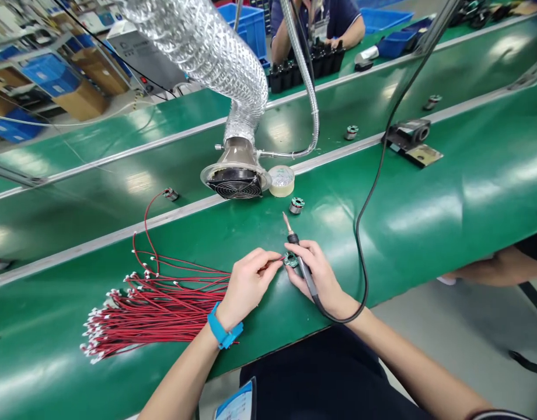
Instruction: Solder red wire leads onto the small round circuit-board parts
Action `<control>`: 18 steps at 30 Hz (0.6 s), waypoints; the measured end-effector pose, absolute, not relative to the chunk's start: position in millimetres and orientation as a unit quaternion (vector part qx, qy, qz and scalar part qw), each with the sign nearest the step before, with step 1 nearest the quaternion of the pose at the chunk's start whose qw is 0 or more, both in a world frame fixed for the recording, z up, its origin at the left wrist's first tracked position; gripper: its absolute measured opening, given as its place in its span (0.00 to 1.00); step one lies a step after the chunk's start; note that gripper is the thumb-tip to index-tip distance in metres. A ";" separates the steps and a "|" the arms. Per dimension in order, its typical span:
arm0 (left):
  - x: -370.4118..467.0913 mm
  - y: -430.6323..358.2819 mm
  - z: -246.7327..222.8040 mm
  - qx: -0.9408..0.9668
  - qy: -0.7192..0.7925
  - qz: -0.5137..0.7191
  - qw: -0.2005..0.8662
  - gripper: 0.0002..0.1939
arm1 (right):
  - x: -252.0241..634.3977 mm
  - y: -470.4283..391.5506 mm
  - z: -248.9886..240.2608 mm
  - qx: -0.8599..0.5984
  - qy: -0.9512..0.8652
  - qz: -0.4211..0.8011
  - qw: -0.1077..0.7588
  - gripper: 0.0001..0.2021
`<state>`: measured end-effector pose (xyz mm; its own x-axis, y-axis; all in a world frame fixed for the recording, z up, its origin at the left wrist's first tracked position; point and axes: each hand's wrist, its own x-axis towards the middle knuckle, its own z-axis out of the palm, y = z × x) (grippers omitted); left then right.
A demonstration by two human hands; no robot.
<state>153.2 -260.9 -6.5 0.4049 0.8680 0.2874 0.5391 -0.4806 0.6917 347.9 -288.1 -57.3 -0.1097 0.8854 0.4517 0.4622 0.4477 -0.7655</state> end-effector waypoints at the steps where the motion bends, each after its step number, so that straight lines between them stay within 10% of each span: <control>1: 153.8 -262.0 -8.7 0.805 0.434 0.320 0.249 0.04 | 348.7 -289.2 -56.7 -0.465 -0.710 0.243 0.471 0.29; 18: 162.9 -263.6 -12.6 0.715 0.485 0.326 0.385 0.08 | 348.8 -292.8 -48.3 -0.441 -0.699 0.288 0.484 0.29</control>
<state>162.9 -263.6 -12.6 0.3176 0.9436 0.0930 0.4419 -0.2341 0.8660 348.8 -292.8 -48.3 -0.1433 0.8950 0.4225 0.3369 0.4455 -0.8295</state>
